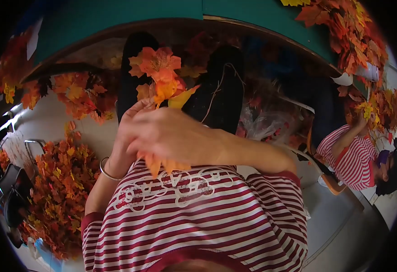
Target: The person assembles artificial maple leaves onto branches or twine by hand to create decorative garlands.
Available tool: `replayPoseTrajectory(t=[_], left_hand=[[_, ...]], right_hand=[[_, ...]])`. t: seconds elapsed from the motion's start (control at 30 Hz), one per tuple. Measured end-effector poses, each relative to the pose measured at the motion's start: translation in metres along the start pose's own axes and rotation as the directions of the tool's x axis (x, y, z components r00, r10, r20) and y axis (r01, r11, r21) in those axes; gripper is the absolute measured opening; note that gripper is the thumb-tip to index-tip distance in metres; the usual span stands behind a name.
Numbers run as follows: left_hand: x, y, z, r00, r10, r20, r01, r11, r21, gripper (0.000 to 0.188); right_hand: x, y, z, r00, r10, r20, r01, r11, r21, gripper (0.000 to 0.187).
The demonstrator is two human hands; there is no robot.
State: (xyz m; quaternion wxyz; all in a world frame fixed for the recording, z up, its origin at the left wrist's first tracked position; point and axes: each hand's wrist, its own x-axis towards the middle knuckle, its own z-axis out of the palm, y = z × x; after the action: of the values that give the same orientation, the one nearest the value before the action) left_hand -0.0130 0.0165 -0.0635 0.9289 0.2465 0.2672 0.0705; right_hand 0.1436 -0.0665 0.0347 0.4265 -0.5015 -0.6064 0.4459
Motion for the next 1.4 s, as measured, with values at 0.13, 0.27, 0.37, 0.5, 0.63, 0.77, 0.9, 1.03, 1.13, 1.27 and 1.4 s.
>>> replayPoseTrajectory(t=[0.13, 0.27, 0.37, 0.5, 0.63, 0.77, 0.9, 1.03, 1.13, 1.27, 1.4], left_hand=[[-0.011, -0.003, 0.01, 0.985, -0.025, -0.169, 0.04, 0.996, 0.083, 0.021], [-0.027, -0.009, 0.002, 0.964, 0.127, -0.235, -0.02, 0.912, 0.41, 0.021], [-0.038, -0.007, -0.003, 0.955, 0.177, -0.237, -0.012, 0.824, 0.566, 0.024], [-0.049, 0.003, -0.002, 0.948, 0.115, -0.296, 0.045, 0.874, 0.483, 0.025], [-0.051, 0.002, -0.003, 0.943, 0.097, -0.319, 0.037, 0.92, 0.39, 0.022], [-0.037, -0.013, -0.018, 0.918, 0.294, -0.265, -0.09, 0.807, 0.583, 0.014], [-0.031, -0.013, -0.022, 0.906, 0.21, -0.367, -0.009, 0.878, 0.479, 0.012], [-0.026, -0.021, -0.029, 0.879, 0.069, -0.471, -0.026, 0.995, 0.097, 0.012], [-0.028, -0.032, -0.039, 0.827, -0.006, -0.562, -0.032, 0.998, -0.058, 0.01], [-0.031, -0.039, -0.045, 0.841, -0.042, -0.539, -0.018, 0.994, -0.104, 0.011], [-0.032, -0.028, -0.022, 0.882, -0.004, -0.471, -0.062, 0.99, -0.125, 0.015]], right_hand=[[-0.032, 0.038, 0.005, 0.919, 0.236, -0.315, -0.302, 0.936, -0.179, 0.013], [-0.036, 0.048, 0.012, 0.859, 0.354, -0.369, -0.387, 0.922, -0.015, 0.01], [-0.031, 0.055, 0.021, 0.834, 0.403, -0.377, -0.4, 0.912, 0.09, 0.011], [-0.03, 0.068, 0.033, 0.821, 0.432, -0.374, -0.387, 0.902, 0.193, 0.011], [-0.029, 0.076, 0.045, 0.842, 0.345, -0.414, -0.296, 0.938, 0.18, 0.012], [-0.028, 0.076, 0.043, 0.878, 0.129, -0.461, -0.191, 0.977, -0.09, 0.011], [-0.029, 0.075, 0.044, 0.88, 0.228, -0.417, -0.232, 0.972, 0.042, 0.012], [-0.027, 0.085, 0.051, 0.867, 0.113, -0.485, -0.147, 0.989, -0.033, 0.012], [-0.023, 0.086, 0.054, 0.876, 0.122, -0.466, -0.141, 0.99, -0.004, 0.012], [-0.025, 0.088, 0.056, 0.874, 0.279, -0.398, -0.265, 0.96, 0.09, 0.013], [-0.032, 0.092, 0.057, 0.88, 0.274, -0.388, -0.288, 0.957, 0.023, 0.014]])
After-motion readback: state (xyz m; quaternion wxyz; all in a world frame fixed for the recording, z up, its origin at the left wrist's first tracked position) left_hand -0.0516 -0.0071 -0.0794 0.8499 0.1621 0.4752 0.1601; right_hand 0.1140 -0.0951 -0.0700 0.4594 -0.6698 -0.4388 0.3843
